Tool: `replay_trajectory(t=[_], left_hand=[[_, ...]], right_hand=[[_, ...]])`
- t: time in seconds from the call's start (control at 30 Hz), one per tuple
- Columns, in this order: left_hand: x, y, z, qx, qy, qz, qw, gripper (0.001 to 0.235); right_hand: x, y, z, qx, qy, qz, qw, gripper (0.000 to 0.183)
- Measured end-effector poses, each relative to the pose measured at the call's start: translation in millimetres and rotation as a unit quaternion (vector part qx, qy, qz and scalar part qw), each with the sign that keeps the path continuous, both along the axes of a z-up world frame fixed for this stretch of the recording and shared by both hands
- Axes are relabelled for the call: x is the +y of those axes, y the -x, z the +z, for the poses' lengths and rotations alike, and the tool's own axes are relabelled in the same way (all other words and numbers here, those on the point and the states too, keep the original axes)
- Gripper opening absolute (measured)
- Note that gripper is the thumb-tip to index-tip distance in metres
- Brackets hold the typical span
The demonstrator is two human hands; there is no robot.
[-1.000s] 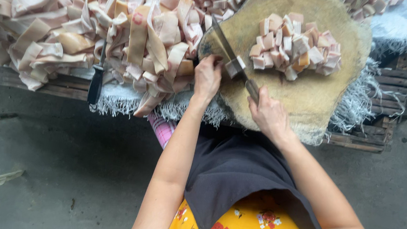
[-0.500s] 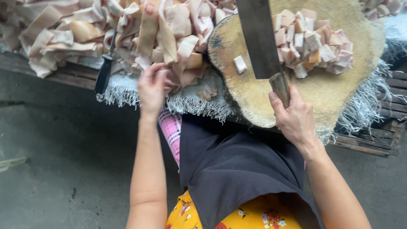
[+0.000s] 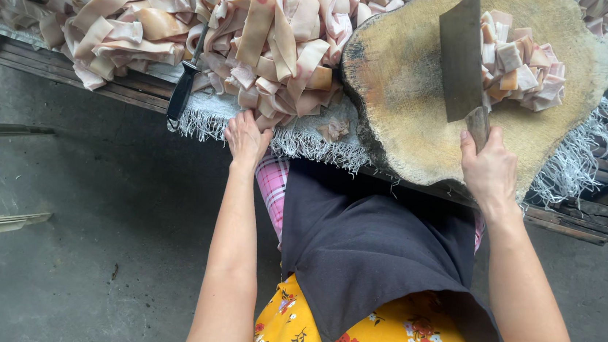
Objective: The person cuts strips of pork skin into small cubes using a cleaver on a wooden cutting board. The person repeatedly picks up strips from a pile, places them on the board, and chops them into uniform pieces.
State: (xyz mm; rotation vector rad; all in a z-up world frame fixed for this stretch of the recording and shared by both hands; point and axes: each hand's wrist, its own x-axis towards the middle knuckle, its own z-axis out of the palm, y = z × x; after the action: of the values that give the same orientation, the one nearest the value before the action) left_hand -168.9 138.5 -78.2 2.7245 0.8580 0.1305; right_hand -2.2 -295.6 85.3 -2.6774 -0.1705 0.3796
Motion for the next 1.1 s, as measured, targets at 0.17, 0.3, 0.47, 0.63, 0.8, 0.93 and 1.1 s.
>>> replay_trajectory(t=[0.17,0.3,0.47,0.63,0.8,0.93,1.1], left_hand=[[20.0,-8.2,33.2,0.097,0.159,0.032,0.982,0.047],[37.8,-9.6,104.3,0.060,0.188,-0.044,0.979,0.048],[20.6,-24.6,231.2,0.050,0.104,-0.045,0.992,0.043],[-10.5,-52.2,329.7,-0.058,0.257,0.029,0.964,0.035],[-4.5,-83.4,363.2,-0.260,0.362,-0.097,0.890,0.039],[18.3,-143.8,279.4,-0.136,0.196,-0.190,0.952,0.037],[18.8,-148.0,119.3,0.055,0.120,-0.111,0.985,0.059]], right_hand=[[10.1,2.9,-1.3,0.000,-0.002,-0.009,1.000,0.049],[11.6,2.4,1.2,0.018,-0.008,-0.004,1.000,0.048],[8.3,0.0,1.2,0.008,-0.024,0.000,1.000,0.048],[8.1,2.1,3.4,0.014,-0.025,-0.009,1.000,0.048],[7.3,2.4,2.7,0.009,-0.033,-0.003,0.999,0.047],[7.2,3.0,1.1,0.016,-0.027,-0.012,0.999,0.049],[3.7,4.0,-5.0,-0.002,-0.042,0.000,0.999,0.048]])
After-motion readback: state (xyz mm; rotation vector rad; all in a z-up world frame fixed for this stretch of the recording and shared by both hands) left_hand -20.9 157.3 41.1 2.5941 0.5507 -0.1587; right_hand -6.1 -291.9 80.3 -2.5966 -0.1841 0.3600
